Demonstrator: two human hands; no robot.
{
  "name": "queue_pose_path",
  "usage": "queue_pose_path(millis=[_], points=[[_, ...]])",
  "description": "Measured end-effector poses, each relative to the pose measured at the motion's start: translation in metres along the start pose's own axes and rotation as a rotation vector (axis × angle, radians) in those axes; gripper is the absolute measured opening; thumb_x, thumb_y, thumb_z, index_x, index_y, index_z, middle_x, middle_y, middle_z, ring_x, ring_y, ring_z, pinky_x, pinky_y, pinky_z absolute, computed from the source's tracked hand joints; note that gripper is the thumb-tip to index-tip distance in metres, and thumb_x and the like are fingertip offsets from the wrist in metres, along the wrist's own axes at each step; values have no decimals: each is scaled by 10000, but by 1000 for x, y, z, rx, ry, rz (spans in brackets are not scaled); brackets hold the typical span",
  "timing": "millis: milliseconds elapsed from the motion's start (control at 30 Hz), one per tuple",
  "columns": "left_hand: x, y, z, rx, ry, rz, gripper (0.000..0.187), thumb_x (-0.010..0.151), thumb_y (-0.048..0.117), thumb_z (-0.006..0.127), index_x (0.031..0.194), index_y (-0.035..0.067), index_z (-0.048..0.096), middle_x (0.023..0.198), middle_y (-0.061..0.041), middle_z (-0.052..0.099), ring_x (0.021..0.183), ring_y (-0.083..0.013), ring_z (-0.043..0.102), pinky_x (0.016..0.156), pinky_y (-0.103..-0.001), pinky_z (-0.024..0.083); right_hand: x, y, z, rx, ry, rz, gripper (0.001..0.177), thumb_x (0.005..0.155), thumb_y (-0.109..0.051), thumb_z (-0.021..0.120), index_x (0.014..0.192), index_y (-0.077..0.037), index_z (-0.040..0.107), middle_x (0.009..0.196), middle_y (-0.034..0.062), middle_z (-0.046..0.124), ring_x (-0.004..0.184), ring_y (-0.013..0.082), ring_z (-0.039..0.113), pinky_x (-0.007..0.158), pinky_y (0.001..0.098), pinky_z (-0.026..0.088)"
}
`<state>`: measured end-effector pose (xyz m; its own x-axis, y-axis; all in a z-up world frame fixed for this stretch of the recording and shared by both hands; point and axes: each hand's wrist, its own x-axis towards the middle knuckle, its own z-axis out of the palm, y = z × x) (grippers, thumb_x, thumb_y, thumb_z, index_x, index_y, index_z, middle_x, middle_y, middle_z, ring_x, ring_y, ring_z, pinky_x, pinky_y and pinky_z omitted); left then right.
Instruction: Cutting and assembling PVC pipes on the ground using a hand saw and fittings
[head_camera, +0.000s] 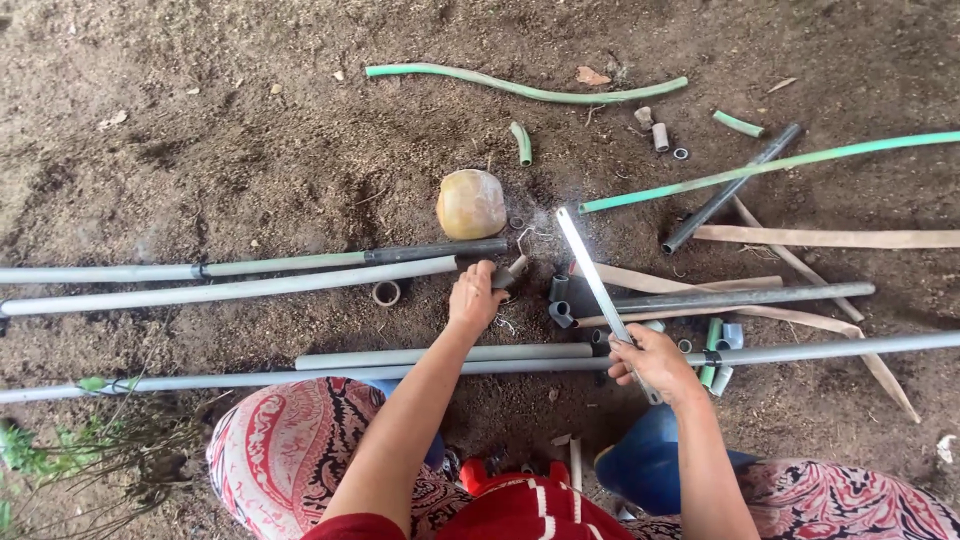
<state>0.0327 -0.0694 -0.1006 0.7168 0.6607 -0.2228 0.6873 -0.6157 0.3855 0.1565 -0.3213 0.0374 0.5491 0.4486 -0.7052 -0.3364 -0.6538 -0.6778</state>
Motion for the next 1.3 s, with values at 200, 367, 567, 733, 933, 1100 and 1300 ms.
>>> queue_pose_path(millis=[200,367,567,733,933,1100,1300], points=[[1,3,-16,-67,52,78,438,798,379,679,1117,161,472,1028,-70,541,1013,-293,589,862,-428,492,21,18,14,16,103,-26,297,875,-119,616,1093,77,568,832,266,642,602,284,651,535,390,585],[44,-32,-15,-38,389,-130,326,836,383,637,1084,189,553,1060,-70,550,994,-275,585,830,-446,487,39,31,19,-6,252,-66,285,857,-106,641,1070,78,600,708,226,616,484,266,615,418,380,571],[62,-105,-50,-229,903,-462,306,769,348,719,1014,254,561,1019,2,510,935,-245,588,751,-475,507,61,27,61,-256,868,-702,156,863,-199,733,821,-82,638,602,91,579,565,236,576,524,363,434],[57,-154,-12,-471,909,-927,305,776,375,689,1015,301,515,1096,35,438,1025,-260,548,805,-549,479,140,14,94,41,511,-346,273,936,-308,556,966,-61,670,685,117,598,567,210,541,512,384,451],[48,-160,-8,-599,920,-1006,303,765,346,701,1003,274,529,1087,-17,442,1059,-311,539,862,-559,458,213,-11,132,36,318,-248,327,937,-302,546,959,8,647,620,114,546,408,218,483,322,346,397],[43,-152,-20,-604,1002,-1008,306,747,304,712,992,246,537,1038,-54,459,1015,-343,554,843,-542,471,228,-27,153,-6,203,-239,277,952,-251,517,941,17,584,639,133,554,383,206,495,295,320,408],[34,-147,-28,-599,1054,-1029,333,757,324,702,1024,249,519,1024,-44,454,1031,-319,541,853,-501,476,207,-36,163,-86,117,-294,283,946,-204,535,1086,37,581,754,224,598,478,224,566,328,312,452]])
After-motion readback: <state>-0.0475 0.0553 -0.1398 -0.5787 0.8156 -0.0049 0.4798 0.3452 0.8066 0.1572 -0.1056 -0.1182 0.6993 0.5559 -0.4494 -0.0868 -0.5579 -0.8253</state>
